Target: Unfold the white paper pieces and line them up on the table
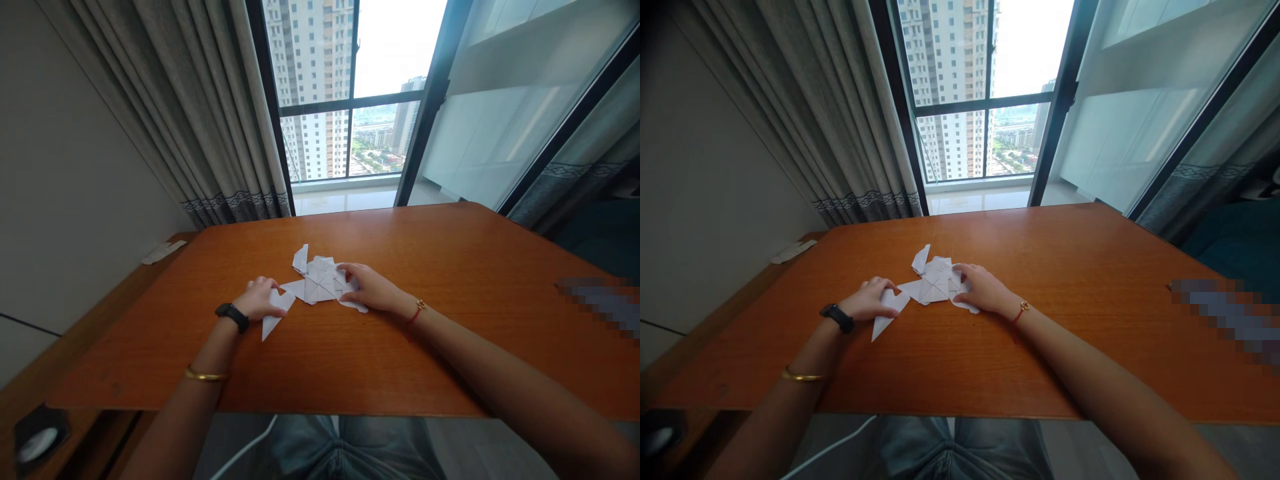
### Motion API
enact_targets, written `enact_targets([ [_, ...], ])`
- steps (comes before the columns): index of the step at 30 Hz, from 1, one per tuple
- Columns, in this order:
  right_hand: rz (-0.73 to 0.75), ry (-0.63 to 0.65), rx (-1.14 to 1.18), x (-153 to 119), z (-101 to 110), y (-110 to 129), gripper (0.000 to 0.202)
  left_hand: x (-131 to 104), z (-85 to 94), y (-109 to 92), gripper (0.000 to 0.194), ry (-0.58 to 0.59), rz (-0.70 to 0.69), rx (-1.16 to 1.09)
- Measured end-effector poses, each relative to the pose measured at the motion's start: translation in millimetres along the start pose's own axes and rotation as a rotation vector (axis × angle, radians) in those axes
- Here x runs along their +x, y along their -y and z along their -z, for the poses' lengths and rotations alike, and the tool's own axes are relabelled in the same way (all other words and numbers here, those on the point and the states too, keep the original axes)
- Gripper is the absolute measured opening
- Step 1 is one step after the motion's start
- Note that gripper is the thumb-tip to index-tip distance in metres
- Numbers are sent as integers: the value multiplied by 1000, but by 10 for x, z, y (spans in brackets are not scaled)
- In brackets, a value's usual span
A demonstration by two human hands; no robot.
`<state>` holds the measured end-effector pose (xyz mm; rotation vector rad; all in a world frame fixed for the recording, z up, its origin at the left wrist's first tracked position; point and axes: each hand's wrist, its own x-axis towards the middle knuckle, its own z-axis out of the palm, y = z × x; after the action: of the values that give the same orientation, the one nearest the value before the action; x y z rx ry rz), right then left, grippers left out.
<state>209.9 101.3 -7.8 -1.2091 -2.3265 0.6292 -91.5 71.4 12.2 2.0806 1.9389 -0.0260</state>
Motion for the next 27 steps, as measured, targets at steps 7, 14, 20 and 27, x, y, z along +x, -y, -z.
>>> enact_targets([
  [7,-74,-209,210,77,109,-151,45,-187,280,-11,32,-180,-76,-514],
  [14,-176,-377,669,126,318,-124,38,262,329,-499,59,-314,-169,-1090],
  [20,-169,-310,607,132,64,-85,52,1021,224,-518,40,-437,155,-695],
  [27,-136,-242,-25,45,-38,-56,47,1251,123,-418,31,-350,273,-581],
])
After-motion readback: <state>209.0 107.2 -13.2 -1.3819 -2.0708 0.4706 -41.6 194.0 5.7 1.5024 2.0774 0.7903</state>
